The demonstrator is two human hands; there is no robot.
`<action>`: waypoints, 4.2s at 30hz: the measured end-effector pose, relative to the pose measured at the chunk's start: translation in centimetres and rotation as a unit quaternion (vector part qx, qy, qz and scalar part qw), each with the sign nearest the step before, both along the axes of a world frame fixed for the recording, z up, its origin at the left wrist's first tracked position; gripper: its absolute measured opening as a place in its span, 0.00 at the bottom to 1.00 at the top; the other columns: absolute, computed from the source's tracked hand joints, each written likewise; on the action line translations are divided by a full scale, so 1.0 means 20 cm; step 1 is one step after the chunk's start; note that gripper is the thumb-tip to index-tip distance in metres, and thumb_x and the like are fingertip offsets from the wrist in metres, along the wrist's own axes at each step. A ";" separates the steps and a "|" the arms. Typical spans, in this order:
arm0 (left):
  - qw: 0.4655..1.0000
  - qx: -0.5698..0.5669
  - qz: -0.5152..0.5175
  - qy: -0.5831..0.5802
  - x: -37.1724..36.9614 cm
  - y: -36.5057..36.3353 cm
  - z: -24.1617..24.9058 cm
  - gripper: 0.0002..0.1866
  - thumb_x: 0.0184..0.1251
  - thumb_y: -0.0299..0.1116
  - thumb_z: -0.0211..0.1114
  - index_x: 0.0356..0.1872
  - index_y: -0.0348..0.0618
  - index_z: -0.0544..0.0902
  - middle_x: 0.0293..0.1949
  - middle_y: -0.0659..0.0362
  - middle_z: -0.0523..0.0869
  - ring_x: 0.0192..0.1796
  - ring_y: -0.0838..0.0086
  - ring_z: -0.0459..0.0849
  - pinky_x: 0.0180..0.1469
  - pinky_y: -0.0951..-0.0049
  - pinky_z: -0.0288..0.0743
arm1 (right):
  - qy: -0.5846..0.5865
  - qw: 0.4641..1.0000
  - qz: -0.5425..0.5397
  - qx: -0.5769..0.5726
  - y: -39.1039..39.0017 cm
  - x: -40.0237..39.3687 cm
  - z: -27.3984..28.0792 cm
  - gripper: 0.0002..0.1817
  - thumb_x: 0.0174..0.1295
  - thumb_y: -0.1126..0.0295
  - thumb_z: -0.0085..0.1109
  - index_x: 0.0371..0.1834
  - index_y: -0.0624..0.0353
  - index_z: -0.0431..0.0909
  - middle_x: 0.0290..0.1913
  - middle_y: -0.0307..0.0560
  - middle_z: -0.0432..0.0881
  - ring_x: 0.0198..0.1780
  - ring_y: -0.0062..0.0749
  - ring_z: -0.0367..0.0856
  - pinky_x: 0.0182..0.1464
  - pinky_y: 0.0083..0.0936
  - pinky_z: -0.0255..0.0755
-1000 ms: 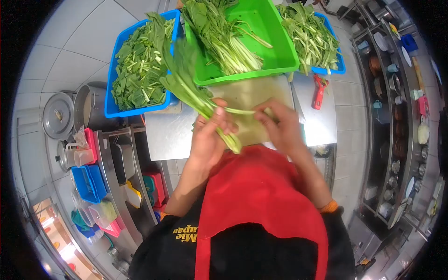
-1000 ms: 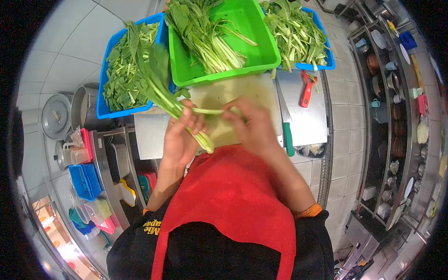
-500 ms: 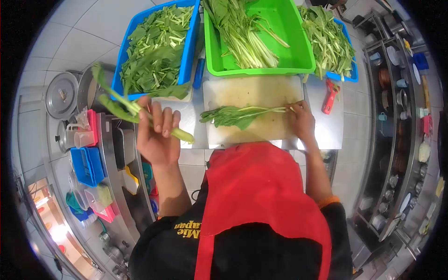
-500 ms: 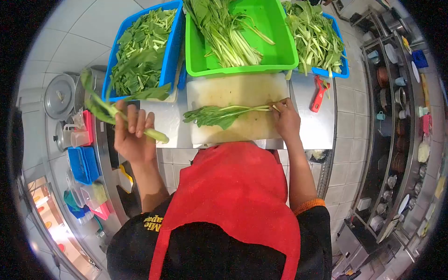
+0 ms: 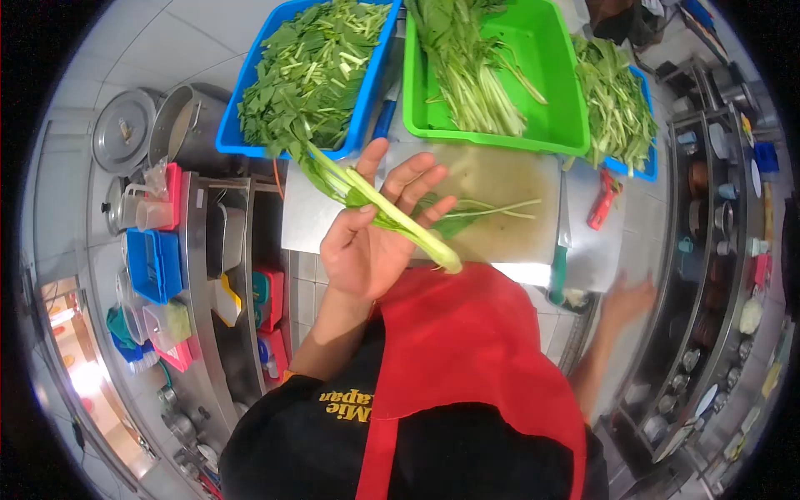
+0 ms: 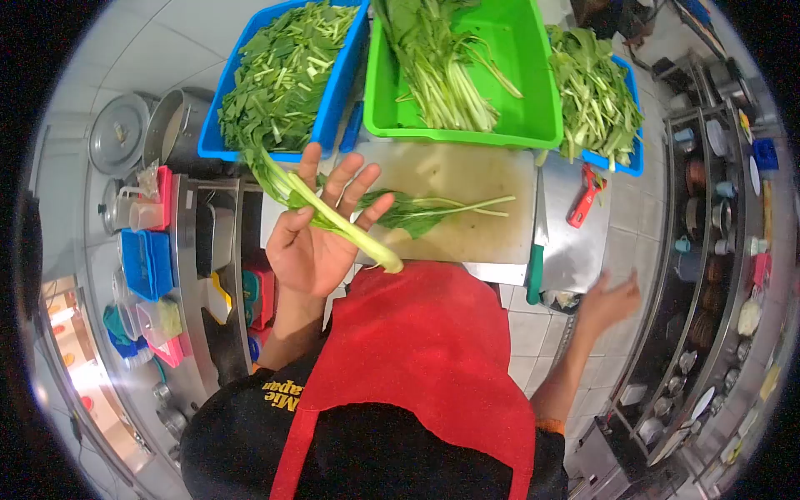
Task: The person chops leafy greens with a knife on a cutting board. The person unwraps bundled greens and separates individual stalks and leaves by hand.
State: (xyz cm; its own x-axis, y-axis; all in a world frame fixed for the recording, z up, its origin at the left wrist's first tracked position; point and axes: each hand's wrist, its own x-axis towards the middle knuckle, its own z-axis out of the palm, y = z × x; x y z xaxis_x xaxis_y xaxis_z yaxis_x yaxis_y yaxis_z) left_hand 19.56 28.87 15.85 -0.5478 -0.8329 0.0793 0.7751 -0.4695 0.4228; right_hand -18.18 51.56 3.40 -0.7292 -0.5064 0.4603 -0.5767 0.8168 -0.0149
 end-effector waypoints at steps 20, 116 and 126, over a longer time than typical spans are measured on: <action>0.901 -0.153 -0.012 -0.405 -0.23 0.11 0.04 0.18 0.72 0.23 0.61 0.61 0.31 0.74 0.48 0.56 0.84 0.52 0.77 0.82 0.53 0.76 0.81 | -0.271 0.806 0.480 -0.213 -0.68 0.90 0.66 0.06 0.71 0.74 0.49 0.44 0.66 0.73 0.38 0.54 0.70 0.41 0.50 0.71 0.42 0.38 0.67; 0.793 -0.256 -0.128 -0.538 -0.44 0.21 0.07 0.14 0.72 0.38 0.65 0.33 0.36 0.87 0.22 0.66 0.78 0.24 0.83 0.71 0.27 0.79 0.61 | -0.111 0.823 0.457 -0.319 -0.54 0.72 0.46 0.09 0.57 0.72 0.63 0.36 0.59 0.73 0.30 0.46 0.74 0.33 0.41 0.79 0.32 0.34 0.75; 0.774 -0.246 -0.185 -0.553 -0.37 0.14 0.14 0.12 0.72 0.35 0.65 0.38 0.36 0.89 0.19 0.66 0.78 0.20 0.85 0.70 0.21 0.81 0.60 | -0.157 0.986 0.001 -0.051 0.04 -0.05 -0.07 0.13 0.55 0.77 0.61 0.46 0.60 0.79 0.42 0.57 0.79 0.42 0.53 0.82 0.44 0.40 0.79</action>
State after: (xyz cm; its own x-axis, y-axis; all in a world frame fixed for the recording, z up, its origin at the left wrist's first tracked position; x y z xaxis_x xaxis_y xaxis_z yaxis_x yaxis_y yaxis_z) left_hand 12.10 31.66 18.56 -0.7017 -0.6203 -0.3506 -0.3378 -0.1437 0.9302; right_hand -19.21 52.33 1.91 -0.8434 -0.4697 0.2607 -0.5313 0.8011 -0.2756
